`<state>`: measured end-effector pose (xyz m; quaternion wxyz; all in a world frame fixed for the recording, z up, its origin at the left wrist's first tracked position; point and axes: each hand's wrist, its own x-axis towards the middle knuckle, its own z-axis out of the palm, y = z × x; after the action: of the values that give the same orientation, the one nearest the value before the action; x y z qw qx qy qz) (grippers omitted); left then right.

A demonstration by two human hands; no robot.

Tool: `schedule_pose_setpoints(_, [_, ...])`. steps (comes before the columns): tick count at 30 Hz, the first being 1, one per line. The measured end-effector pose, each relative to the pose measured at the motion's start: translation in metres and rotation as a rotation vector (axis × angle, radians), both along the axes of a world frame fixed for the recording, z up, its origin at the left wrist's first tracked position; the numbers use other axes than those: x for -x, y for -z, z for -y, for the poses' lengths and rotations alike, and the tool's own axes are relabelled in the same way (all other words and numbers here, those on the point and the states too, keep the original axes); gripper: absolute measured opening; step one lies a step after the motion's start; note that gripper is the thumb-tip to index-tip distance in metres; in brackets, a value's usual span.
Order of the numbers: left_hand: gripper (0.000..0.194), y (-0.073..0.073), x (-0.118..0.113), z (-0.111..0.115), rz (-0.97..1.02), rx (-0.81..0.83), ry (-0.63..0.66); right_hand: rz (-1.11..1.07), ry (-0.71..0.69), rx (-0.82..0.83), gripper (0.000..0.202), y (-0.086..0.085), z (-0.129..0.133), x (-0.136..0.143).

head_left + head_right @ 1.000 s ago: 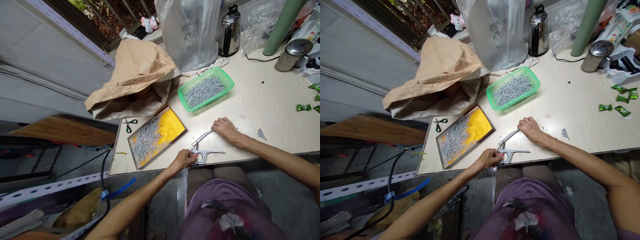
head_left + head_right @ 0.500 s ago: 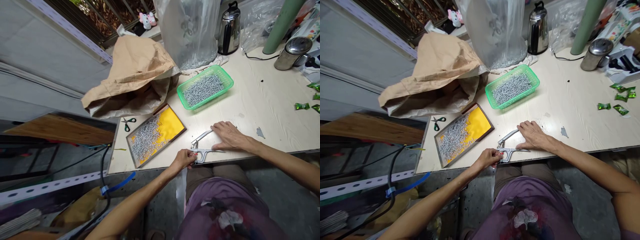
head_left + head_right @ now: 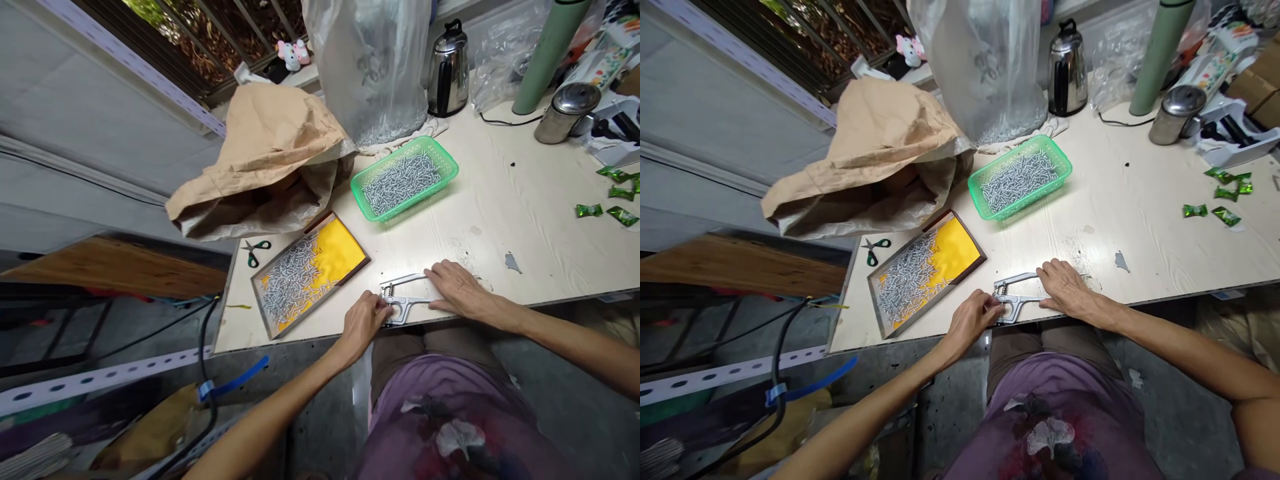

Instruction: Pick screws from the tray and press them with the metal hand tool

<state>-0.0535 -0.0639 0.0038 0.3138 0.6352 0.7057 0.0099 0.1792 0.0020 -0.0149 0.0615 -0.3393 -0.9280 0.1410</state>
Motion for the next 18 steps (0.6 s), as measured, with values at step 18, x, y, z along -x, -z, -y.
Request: schedule_pose_setpoints(18, [0.035,0.014,-0.047,-0.043,-0.018,-0.272,0.712,-0.095,0.095,0.052,0.036,-0.004,0.021,-0.004])
